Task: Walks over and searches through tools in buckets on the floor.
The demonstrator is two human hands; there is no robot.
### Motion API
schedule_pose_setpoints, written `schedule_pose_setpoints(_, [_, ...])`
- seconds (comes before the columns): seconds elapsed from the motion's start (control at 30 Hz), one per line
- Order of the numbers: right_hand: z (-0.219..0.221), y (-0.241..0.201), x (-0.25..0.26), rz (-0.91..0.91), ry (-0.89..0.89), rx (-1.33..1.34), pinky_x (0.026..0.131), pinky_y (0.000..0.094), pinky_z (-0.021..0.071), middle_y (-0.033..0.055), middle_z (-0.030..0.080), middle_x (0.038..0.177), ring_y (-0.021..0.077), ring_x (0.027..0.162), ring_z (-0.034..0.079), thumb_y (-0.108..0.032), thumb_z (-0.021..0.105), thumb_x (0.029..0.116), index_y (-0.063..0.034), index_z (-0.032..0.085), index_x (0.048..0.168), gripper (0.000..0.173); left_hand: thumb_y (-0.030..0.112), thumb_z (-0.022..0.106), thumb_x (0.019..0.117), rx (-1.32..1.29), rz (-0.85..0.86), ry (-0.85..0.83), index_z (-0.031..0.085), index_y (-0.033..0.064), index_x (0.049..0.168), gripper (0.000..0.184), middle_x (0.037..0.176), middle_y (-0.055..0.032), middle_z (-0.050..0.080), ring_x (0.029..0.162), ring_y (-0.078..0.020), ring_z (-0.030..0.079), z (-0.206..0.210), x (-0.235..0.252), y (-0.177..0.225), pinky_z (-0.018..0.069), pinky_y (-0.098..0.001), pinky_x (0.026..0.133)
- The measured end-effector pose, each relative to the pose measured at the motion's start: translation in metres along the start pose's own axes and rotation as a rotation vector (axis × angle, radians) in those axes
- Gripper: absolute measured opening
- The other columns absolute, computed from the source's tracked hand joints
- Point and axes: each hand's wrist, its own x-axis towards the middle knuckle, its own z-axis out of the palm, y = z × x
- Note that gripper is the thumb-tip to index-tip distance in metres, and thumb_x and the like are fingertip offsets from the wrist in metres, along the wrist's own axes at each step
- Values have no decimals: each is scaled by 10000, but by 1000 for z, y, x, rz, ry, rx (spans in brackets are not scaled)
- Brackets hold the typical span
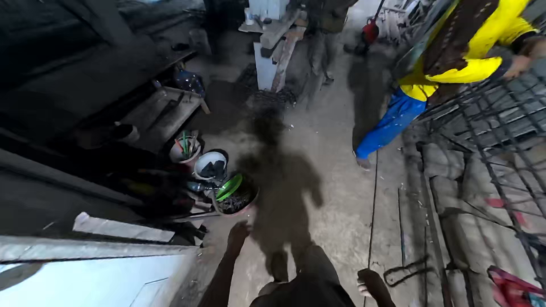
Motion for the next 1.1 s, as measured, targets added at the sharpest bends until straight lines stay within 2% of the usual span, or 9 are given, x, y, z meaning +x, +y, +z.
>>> schedule_pose_setpoints(0.13, [-38,-64,65,39,3,-45,888,471,565,279,651,1247,339,1012,703,-174,459,1095,90,551,1353,380,109,489,1072,70,102,-5,526,-85,1381,365,1287,-257,639,1098,-299,683,31,99,94,552,-436,980])
schedule_pose_setpoints(0.23, [-61,-125,124,42,-47,-170,951,458,544,274,641,1280,318,1072,689,-164,498,1086,86,566,1355,373,94,479,1075,-100,27,117,516,-87,1379,356,1240,-246,653,1005,-259,702,56,151,97,573,-395,914])
schedule_pose_setpoints(0.43, [-121,-334,263,-98,-121,-310,921,521,559,305,627,1279,395,1085,677,-178,497,1092,66,529,1392,388,109,463,1087,-291,-314,298,534,-101,1357,349,1228,-272,655,1020,-310,698,122,165,48,564,-444,922])
schedule_pose_setpoints(0.57, [-114,-530,310,-353,-117,-429,869,521,567,286,653,1212,375,993,689,-156,479,1086,78,589,1298,335,106,585,1027,-337,-401,354,577,-55,1342,354,1173,-223,703,1032,-286,706,150,163,68,559,-449,947])
schedule_pose_setpoints(0.63, [-89,-617,322,-438,-117,-475,875,527,567,292,652,1215,383,993,692,-142,484,1083,80,594,1292,324,153,591,1032,-297,-440,361,596,-18,1351,362,1216,-215,690,1116,-308,677,153,178,89,524,-482,1007])
schedule_pose_setpoints(0.77, [0,-746,329,-484,-167,-563,859,491,566,271,657,1210,345,957,699,-143,470,1093,58,580,1314,318,172,617,1008,-329,-395,404,601,-10,1343,382,1177,-198,712,1086,-299,692,138,252,120,529,-492,997])
schedule_pose_setpoints(0.87, [71,-800,336,-503,-258,-722,882,487,573,256,669,1211,337,975,711,-162,479,1095,47,581,1330,330,140,608,1014,-402,-319,406,597,-39,1326,360,1156,-208,703,1046,-282,689,116,331,140,537,-465,972])
schedule_pose_setpoints(1.0, [149,-844,345,-461,-395,-929,881,487,580,239,677,1208,332,979,714,-178,489,1091,33,595,1323,331,279,540,1054,-182,-421,325,615,71,1377,391,1331,-191,654,1250,-339,621,52,429,194,462,-559,1080])
schedule_pose_setpoints(1.1, [186,-887,363,-458,-504,-1122,896,526,572,247,675,1211,358,1005,704,-179,553,1062,39,617,1296,326,209,573,1044,-365,-355,377,610,14,1352,367,1261,-213,669,1158,-318,660,10,487,223,512,-501,1036])
